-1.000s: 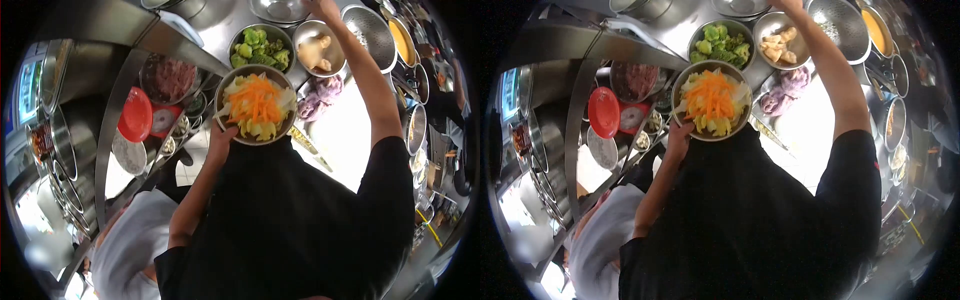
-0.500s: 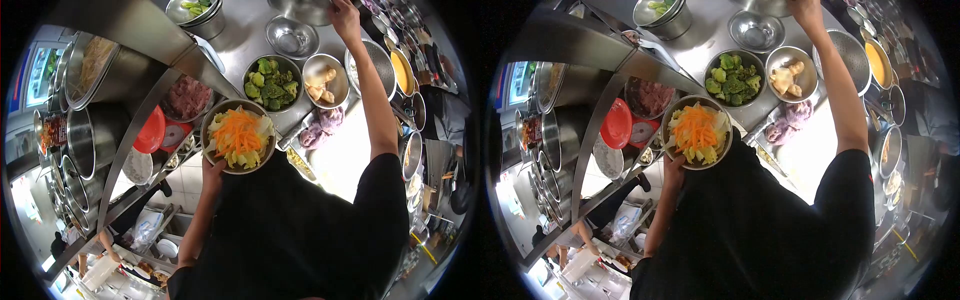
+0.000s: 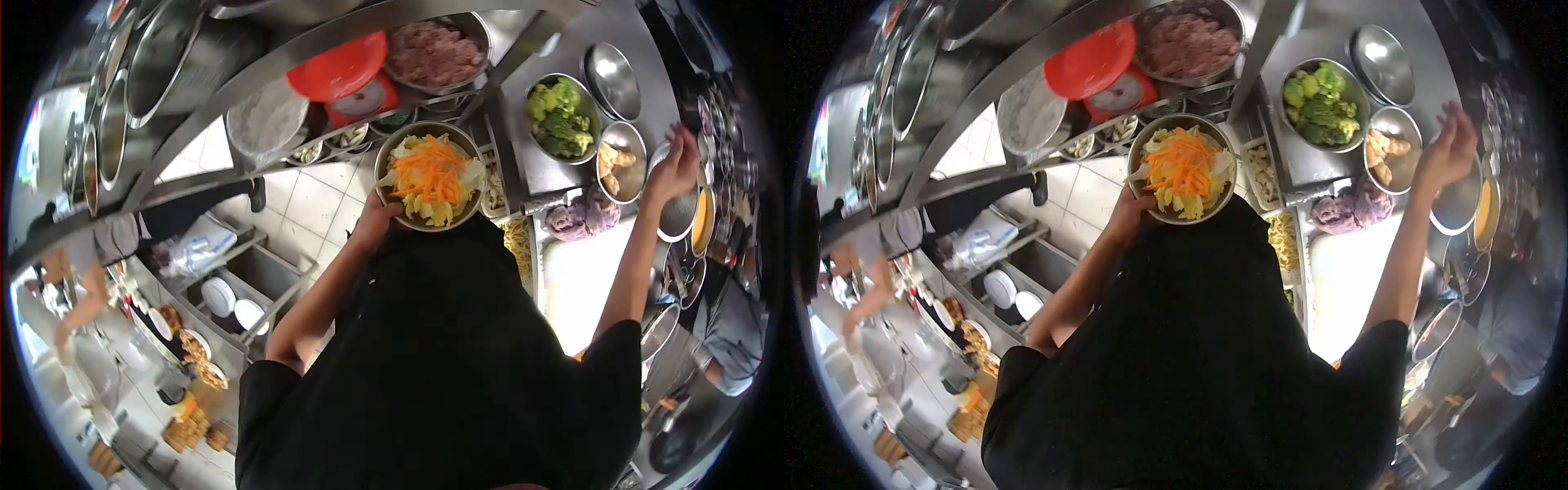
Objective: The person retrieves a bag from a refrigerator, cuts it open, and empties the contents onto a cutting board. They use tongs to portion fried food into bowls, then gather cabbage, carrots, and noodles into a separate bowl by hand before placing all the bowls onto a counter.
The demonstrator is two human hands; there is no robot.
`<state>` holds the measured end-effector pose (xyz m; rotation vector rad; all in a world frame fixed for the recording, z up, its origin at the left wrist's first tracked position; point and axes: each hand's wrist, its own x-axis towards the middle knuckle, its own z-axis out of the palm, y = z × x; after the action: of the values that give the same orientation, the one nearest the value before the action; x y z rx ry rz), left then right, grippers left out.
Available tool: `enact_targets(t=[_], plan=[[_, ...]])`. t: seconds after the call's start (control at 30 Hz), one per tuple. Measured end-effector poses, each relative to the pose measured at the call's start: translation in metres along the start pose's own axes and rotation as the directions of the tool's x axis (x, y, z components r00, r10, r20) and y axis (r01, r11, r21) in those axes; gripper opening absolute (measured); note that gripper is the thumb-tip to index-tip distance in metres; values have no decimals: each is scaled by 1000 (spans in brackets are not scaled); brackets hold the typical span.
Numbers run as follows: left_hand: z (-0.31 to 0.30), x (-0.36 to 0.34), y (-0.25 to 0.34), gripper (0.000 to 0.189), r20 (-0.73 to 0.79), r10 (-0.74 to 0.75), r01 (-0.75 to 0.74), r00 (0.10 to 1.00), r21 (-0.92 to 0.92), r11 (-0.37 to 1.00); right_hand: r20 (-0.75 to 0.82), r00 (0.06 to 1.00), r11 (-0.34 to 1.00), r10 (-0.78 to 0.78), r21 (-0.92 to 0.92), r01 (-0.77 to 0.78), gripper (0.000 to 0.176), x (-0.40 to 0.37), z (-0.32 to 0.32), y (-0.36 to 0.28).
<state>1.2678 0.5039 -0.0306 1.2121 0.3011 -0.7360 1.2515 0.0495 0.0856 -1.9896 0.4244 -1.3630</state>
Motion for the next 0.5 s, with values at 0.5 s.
enact_targets(t=[0.5], plan=[[-222, -23, -160, 49, -416, 3, -41, 909, -82, 996, 984, 179, 996, -16, 0, 89, 31, -393, 326, -83]])
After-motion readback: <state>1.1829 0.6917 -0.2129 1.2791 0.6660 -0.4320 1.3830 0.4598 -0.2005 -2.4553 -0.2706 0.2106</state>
